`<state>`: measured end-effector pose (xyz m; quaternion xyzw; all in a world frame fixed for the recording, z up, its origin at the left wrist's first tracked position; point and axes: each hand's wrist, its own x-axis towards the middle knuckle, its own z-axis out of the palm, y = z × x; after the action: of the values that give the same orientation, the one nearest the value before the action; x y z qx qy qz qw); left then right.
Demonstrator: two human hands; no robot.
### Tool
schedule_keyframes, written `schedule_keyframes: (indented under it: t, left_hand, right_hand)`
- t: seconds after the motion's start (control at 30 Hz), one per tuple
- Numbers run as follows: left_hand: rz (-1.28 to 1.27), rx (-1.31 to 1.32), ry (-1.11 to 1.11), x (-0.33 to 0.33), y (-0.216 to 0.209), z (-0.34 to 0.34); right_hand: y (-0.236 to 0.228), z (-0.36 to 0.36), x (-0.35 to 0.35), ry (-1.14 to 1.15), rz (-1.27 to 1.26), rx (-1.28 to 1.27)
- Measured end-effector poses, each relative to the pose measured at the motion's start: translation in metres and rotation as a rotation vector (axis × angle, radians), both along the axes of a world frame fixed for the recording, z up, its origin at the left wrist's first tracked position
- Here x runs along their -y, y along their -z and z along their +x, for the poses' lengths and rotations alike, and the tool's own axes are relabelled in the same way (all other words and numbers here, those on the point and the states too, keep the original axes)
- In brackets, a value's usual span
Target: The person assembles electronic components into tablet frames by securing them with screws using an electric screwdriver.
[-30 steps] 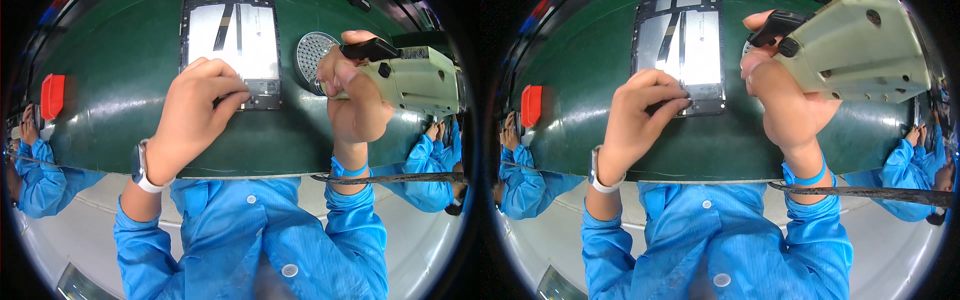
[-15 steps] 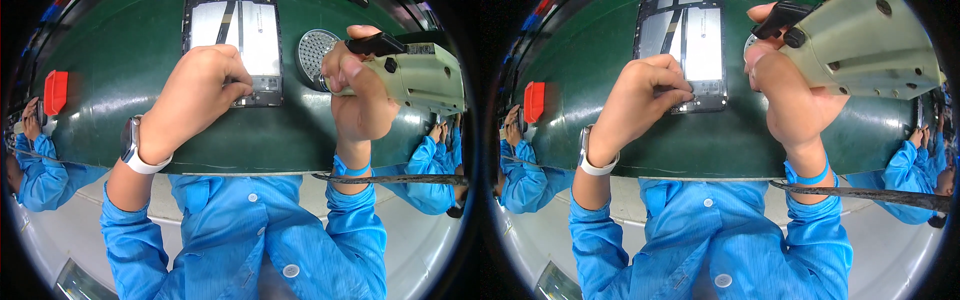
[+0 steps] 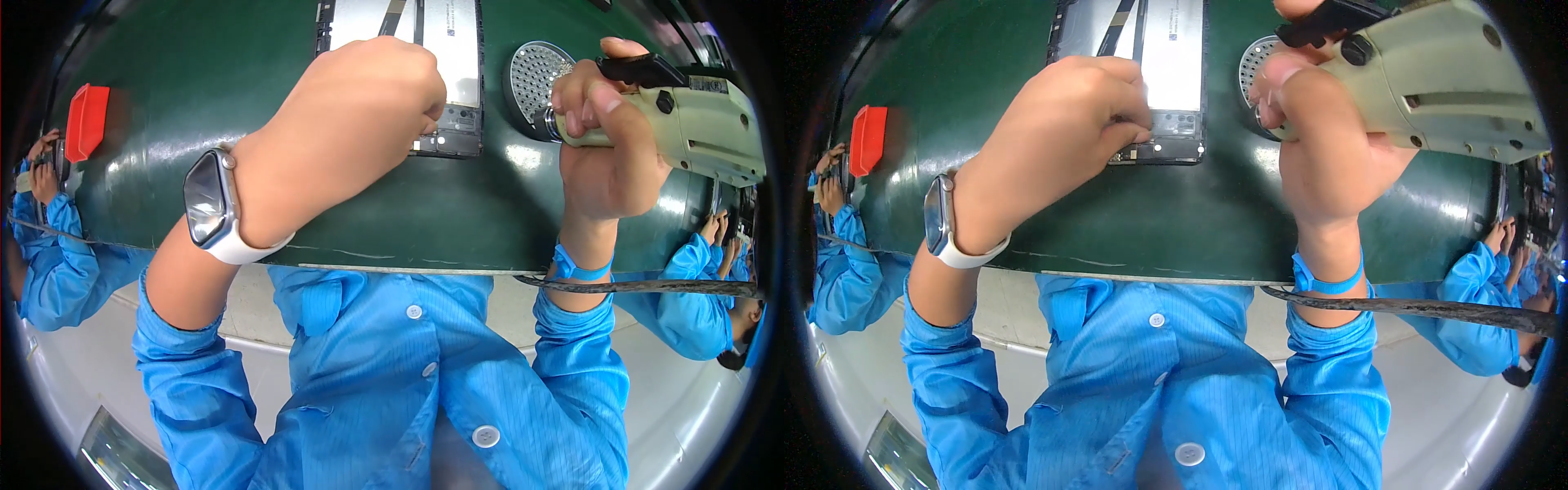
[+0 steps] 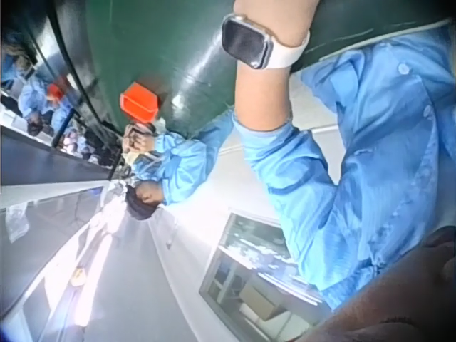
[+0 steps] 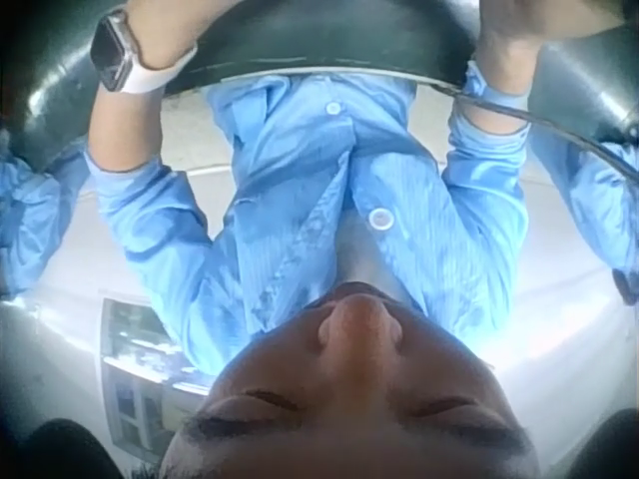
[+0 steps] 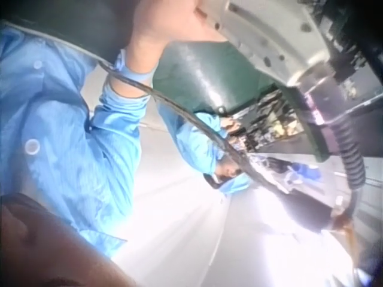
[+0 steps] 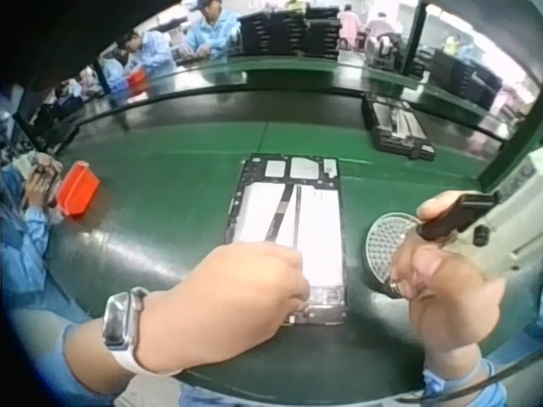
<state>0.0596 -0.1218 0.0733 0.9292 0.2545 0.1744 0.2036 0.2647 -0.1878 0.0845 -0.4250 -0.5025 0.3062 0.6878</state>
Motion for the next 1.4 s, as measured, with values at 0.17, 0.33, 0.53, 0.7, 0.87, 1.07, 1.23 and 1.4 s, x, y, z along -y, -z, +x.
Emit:
schedule_keyframes:
  t: [0.17,0.33,0.53,0.7,0.87,1.07,1.23,1.4]
  left_hand:
    - [0.154,-0.023,-0.029,0.0,-0.003,-0.002]
    - [-0.476,0.205,-0.15,-0.016,0.004,-0.016]
    - [0.043,0.247,-0.016,0.022,0.013,-0.029]
    - [0.188,0.221,-0.125,0.033,0.038,-0.031]
    - [0.425,0.172,-0.24,-0.028,0.042,-0.051]
    - [0.544,0.197,-0.374,-0.144,0.062,-0.07]
    - [0.652,0.073,-0.673,-0.218,0.085,-0.077]
    - [0.708,-0.014,-0.809,-0.243,0.104,-0.089]
  right_hand:
    - [-0.003,-0.003,-0.004,0.023,-0.041,0.02]
    - [-0.001,0.004,-0.003,-0.005,-0.02,0.008]
    - [0.001,0.008,-0.005,-0.065,0.032,0.023]
    - [0.005,0.01,-0.005,-0.051,0.022,0.015]
    - [0.0,0.018,-0.007,0.018,0.006,-0.017]
    - [0.008,0.029,-0.03,-0.003,0.009,-0.2]
    - [0.022,0.039,-0.04,0.044,0.017,-0.119]
    - [0.027,0.045,-0.043,0.106,0.027,-0.136]
